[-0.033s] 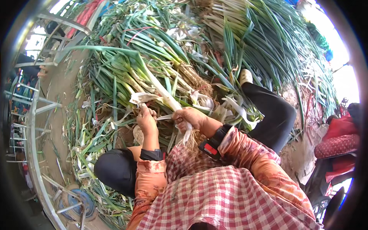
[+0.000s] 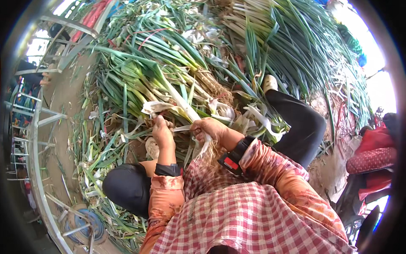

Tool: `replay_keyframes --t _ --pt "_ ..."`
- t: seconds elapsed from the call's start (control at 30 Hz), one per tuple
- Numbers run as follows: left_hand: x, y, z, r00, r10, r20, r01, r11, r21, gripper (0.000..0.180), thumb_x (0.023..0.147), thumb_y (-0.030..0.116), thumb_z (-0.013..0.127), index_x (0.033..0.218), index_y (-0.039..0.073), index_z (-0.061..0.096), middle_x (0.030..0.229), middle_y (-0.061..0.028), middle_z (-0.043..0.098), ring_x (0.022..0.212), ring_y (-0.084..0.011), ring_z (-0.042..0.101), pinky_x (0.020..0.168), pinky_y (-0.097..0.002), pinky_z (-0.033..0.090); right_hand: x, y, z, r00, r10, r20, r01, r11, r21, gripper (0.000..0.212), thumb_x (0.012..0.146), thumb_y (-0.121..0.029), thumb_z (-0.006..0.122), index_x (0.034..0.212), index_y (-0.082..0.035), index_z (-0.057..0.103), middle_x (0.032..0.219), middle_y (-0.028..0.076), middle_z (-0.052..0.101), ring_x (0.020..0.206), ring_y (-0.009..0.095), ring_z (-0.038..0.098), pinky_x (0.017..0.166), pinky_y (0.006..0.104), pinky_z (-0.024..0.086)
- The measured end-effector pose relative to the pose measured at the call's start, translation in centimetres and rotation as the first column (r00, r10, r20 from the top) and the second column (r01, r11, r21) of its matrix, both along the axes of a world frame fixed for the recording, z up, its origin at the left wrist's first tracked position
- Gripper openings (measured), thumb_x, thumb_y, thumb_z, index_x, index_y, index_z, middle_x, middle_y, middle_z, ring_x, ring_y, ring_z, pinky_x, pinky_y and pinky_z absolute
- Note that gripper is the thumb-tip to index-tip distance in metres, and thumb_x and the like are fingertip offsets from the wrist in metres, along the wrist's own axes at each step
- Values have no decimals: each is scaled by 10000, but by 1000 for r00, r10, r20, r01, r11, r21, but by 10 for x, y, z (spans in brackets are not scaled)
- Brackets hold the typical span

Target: Cleaning and trimming large green leeks by hand in an agricultural processing facility.

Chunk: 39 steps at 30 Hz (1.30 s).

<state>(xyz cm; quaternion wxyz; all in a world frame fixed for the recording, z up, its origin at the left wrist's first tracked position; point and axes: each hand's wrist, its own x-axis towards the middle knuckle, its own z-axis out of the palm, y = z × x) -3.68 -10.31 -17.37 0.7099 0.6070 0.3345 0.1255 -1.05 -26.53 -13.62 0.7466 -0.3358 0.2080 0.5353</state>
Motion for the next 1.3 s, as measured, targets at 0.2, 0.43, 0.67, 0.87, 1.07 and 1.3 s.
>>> replay_keyframes --t 0.2,0.43,0.67,0.87,1.07,1.3 --pt "7 -24 -7 954 -260 -150 283 945 162 456 855 405 399 737 -25 497 616 -68 511 561 -190 487 572 -308 395 -14 -10 -5 942 112 318 -41 975 -220 148 718 -106 562 644 -56 444 531 -6 409 394 87 410 356 250 361" --pt "14 -23 6 972 -176 -158 156 979 -130 540 794 551 410 713 24 497 552 -15 464 439 -77 462 377 -210 364 -30 -10 8 930 70 361 -34 994 -105 118 701 -96 556 740 -11 484 541 17 450 387 102 446 344 246 374" --pt "8 -38 43 853 -409 -325 520 721 458 557 795 509 442 752 -30 576 639 -150 577 600 -263 570 567 -355 437 -38 -6 25 361 652 667 147 666 -731 358 645 -230 583 807 76 492 701 255 548 732 368 558 674 383 441" --pt "7 -37 17 869 -417 -267 483 594 643 377 850 295 392 769 -31 563 694 -237 555 682 -393 535 621 -440 417 -42 -7 3 237 773 589 243 540 -806 343 659 -217 570 807 76 469 737 261 551 742 382 552 674 407 439" --pt "5 -42 28 878 -393 -274 470 599 648 295 829 213 431 718 -42 529 662 -243 541 660 -404 523 599 -433 416 -36 -7 9 342 699 628 176 609 -773 333 714 -243 540 820 68 486 698 244 551 677 385 546 598 414 439" --pt "-7 -43 62 934 -355 -40 348 879 326 297 876 201 411 671 1 492 529 -44 503 407 -99 474 364 -214 356 -27 -18 0 810 125 573 159 894 -419 610 846 -517 282 783 44 514 553 101 497 485 141 491 457 302 394"
